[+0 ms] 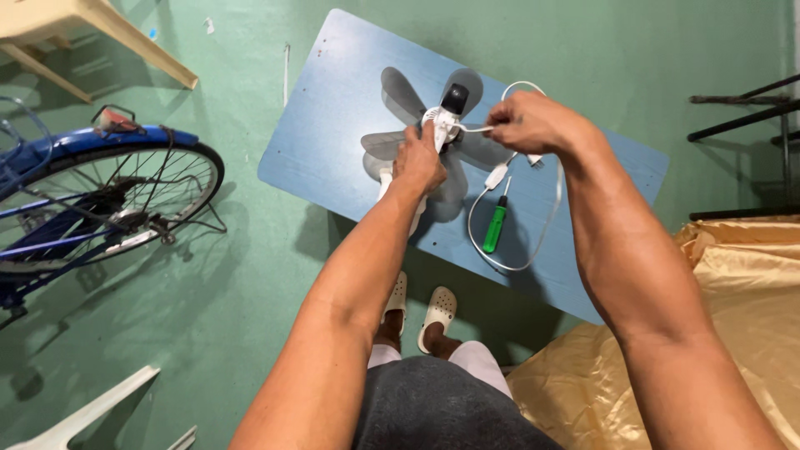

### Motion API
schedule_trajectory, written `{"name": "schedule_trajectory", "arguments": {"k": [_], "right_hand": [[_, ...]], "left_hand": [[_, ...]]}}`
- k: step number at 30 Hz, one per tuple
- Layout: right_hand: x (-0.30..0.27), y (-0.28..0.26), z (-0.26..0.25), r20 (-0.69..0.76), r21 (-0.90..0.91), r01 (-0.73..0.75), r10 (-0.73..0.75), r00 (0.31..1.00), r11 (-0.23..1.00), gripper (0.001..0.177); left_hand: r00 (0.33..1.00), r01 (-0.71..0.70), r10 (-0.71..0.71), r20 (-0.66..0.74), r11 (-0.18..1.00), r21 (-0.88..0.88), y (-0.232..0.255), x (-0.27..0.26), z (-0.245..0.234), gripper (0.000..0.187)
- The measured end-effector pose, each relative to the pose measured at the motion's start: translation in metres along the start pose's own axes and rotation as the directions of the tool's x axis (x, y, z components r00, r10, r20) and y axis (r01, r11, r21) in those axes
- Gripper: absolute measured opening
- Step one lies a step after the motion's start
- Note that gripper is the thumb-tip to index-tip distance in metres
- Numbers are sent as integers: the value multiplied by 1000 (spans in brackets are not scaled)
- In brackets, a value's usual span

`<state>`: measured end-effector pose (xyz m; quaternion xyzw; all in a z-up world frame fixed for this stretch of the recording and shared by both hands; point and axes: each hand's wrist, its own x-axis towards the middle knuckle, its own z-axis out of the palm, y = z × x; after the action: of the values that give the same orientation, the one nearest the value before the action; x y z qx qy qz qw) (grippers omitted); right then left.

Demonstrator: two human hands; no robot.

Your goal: The person assembles a small white desk fan on a blue table using a green screwdriver. They attach the fan head to the base, secure it with screws, and then attach the power cord.

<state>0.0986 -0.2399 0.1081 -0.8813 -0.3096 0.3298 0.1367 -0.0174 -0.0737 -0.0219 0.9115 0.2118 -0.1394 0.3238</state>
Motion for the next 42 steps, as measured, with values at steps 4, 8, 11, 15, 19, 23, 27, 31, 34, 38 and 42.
{"name": "schedule_trajectory", "arguments": {"k": [4,8,11,15,19,23,27,31,34,38,42], "right_hand": [[2,-9,-15,-104,85,139,-130,986,987,23],[28,30,4,-390,292,244,-118,913,925,21],[60,75,36,-556,455,366,-62,829,812,24],[79,111,130,-431,653,272,51,901,707,29],[55,113,188,32,626,-42,28,999,779,33],[44,95,133,233,323,-141,66,970,936,31],[53,73,36,-212,474,251,-167,963,844,28],[68,66,-6,-506,378,381,-156,848,844,22],[85,71,15,-657,231,220,-15,754,948,22],[85,69,100,-488,482,206,65,870,852,36],[59,56,140,-7,502,-4,8,1000,865,28]], "left_hand": [[745,-553,530,-406,830,68,15,19,-13,79],[895,-275,445,-3,547,-790,27,66,-19,25],[906,-103,424,11,246,-964,19,89,-20,38],[964,-132,225,-140,-52,-990,19,100,-15,22],[976,-78,171,-132,-292,-953,29,100,-14,38],[969,-244,132,-211,350,-904,32,96,-14,39],[878,-479,336,-341,629,-612,31,96,-6,42],[848,-455,491,-197,487,-745,33,104,6,50],[925,-242,364,-111,337,-910,32,109,7,49],[996,73,55,68,-103,-992,27,113,-7,43],[975,108,-203,91,72,-992,21,114,-13,53]]}}
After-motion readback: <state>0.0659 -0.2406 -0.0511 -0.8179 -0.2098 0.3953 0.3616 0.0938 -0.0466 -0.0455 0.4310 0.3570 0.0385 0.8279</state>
